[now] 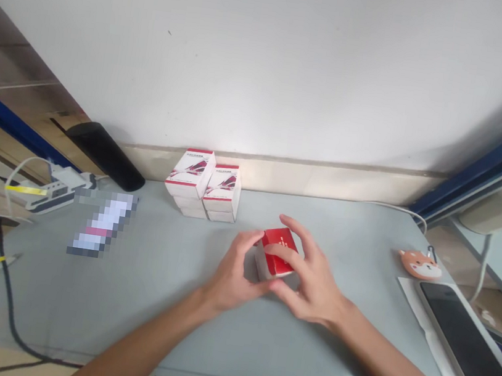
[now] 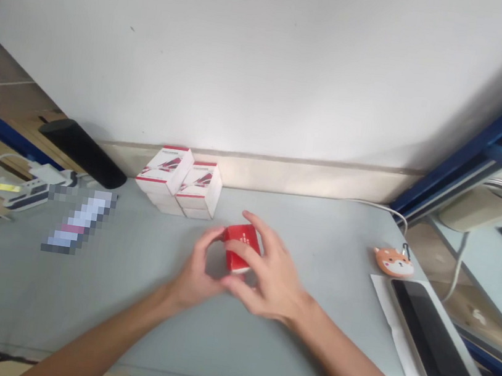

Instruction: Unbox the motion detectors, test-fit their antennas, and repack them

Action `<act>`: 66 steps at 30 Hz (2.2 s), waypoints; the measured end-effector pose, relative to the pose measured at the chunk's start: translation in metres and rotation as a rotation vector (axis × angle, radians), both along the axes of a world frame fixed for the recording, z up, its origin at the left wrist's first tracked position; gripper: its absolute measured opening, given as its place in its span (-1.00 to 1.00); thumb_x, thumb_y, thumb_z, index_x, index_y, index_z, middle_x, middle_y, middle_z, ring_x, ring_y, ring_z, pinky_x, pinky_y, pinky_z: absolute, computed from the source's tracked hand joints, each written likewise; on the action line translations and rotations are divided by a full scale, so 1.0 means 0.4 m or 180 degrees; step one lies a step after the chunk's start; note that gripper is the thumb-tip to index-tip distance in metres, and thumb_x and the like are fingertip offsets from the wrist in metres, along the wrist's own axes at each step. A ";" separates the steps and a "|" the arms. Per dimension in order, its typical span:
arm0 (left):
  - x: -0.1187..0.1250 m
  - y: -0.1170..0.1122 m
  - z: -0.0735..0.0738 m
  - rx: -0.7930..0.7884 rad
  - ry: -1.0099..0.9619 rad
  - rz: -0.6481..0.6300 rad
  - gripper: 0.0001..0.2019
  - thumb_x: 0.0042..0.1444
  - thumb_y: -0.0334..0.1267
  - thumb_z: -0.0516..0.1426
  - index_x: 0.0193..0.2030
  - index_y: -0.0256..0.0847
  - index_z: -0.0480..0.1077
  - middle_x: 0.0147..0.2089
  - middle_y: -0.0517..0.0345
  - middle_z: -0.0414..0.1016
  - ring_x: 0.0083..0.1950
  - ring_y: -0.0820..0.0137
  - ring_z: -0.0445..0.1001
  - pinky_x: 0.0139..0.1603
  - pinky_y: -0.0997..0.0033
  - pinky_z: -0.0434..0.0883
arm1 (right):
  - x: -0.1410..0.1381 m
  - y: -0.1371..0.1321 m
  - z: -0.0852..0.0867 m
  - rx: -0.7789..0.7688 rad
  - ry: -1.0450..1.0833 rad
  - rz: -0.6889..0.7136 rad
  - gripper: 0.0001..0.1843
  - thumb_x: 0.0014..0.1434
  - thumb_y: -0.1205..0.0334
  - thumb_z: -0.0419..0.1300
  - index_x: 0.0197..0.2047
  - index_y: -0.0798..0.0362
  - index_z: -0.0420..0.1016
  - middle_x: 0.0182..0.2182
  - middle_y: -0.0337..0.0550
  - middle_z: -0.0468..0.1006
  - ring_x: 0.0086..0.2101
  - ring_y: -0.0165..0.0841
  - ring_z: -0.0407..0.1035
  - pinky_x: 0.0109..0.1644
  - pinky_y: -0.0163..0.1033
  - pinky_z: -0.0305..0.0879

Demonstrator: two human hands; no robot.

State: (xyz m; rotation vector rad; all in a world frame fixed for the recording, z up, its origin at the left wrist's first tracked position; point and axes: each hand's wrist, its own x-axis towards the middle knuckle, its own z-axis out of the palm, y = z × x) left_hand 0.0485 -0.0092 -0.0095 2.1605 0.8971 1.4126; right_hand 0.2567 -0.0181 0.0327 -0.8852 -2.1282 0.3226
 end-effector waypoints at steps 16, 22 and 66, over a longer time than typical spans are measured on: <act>0.014 -0.001 0.035 0.0433 0.0362 -0.0066 -0.31 0.22 -0.20 0.34 0.42 0.02 0.17 0.19 -0.04 0.31 0.16 0.21 0.50 0.12 0.08 0.60 | -0.008 -0.001 0.026 0.0662 0.0092 -0.0379 -0.67 0.29 0.32 0.10 0.10 -0.05 0.43 0.19 0.12 0.26 0.04 -0.07 0.42 -0.06 0.06 0.57; 0.010 0.005 0.020 0.0342 0.0286 -0.0025 -0.25 0.22 -0.24 0.34 0.47 0.05 0.12 0.23 -0.08 0.32 0.22 0.16 0.47 0.20 0.00 0.55 | -0.003 0.003 0.024 0.0441 0.0171 -0.0194 -0.67 0.32 0.33 0.14 0.13 -0.05 0.45 0.17 0.11 0.35 0.05 -0.10 0.45 0.02 0.06 0.55; -0.301 0.227 0.034 -0.0624 -0.1157 0.1713 -0.28 0.27 0.05 0.29 0.49 0.00 0.18 0.44 -0.13 0.36 0.44 0.11 0.38 0.45 0.04 0.36 | -0.322 0.210 0.017 -0.1049 0.0562 -0.0484 -0.41 0.52 -0.01 -0.07 0.54 -0.26 0.09 0.44 0.03 0.21 0.18 -0.17 0.46 0.22 0.05 0.47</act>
